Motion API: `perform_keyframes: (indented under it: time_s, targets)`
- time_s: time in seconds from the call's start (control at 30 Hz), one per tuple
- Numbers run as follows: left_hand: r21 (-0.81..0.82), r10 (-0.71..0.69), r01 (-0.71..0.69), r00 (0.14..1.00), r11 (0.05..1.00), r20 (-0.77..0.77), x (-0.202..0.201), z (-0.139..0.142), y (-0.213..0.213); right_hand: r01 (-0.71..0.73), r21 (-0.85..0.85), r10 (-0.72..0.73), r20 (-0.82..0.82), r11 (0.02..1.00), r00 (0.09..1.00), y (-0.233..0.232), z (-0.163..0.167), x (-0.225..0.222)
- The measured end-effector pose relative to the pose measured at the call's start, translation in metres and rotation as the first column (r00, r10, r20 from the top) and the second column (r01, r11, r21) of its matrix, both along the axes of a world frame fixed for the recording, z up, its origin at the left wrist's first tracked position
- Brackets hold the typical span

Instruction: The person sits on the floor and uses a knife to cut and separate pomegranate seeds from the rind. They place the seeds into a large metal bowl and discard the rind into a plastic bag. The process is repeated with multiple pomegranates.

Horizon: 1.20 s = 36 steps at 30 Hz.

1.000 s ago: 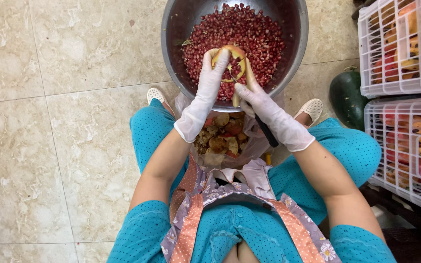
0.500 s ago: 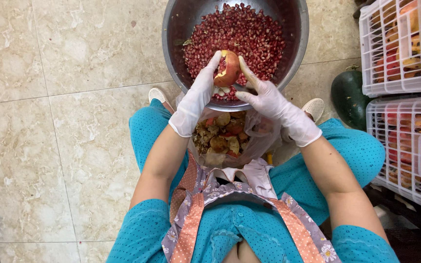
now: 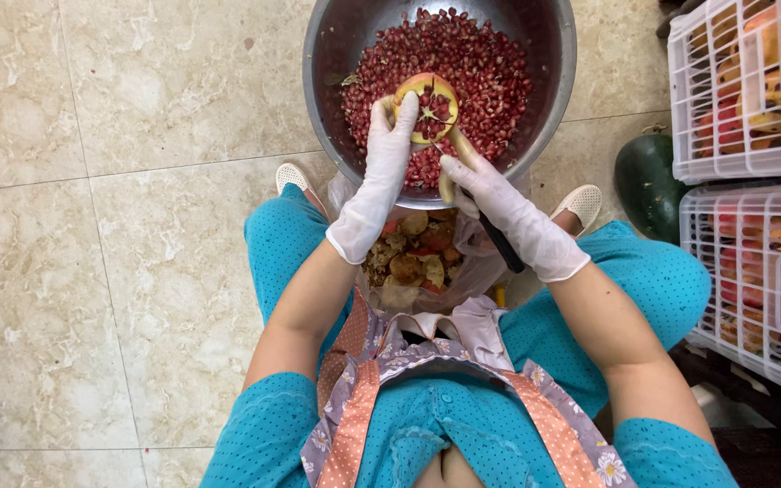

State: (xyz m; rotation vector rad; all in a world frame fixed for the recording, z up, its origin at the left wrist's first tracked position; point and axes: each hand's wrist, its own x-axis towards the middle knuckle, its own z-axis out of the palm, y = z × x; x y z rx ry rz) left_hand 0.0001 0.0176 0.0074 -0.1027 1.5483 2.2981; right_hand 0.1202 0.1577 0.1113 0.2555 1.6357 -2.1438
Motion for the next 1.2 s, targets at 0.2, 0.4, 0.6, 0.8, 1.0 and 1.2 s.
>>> perform_keyframes:
  time_s: [0.2,0.4,0.6,0.8,1.0,1.2]
  targets:
    - [-0.245,-0.064,0.012,0.977,0.969,-0.202,0.010,0.005,-0.001,0.042,-0.040,-0.043,-0.038,0.998,0.998,0.001,-0.014,-0.001]
    - [-0.205,-0.051,0.015,0.984,0.979,-0.171,0.007,0.010,0.001,0.135,0.252,-0.051,-0.314,0.958,0.948,0.002,-0.041,-0.007]
    - [0.019,-0.178,0.178,0.960,0.984,0.215,0.000,0.002,-0.007,0.117,0.322,-0.046,-0.220,0.939,0.974,0.014,-0.041,-0.007]
    - [0.235,-0.358,0.283,0.844,0.930,0.400,-0.008,0.007,-0.021,-0.001,0.780,0.209,-0.167,0.626,0.963,0.032,-0.031,-0.007]
    - [-0.389,-0.201,0.200,0.979,0.899,0.039,-0.007,0.013,-0.010,0.235,0.324,-0.287,0.121,0.916,0.950,0.022,-0.030,-0.021]
    - [-0.716,-0.218,-0.083,0.923,0.693,-0.317,0.026,0.003,0.021,0.478,0.214,-0.523,0.280,0.852,0.805,0.000,-0.065,-0.062]
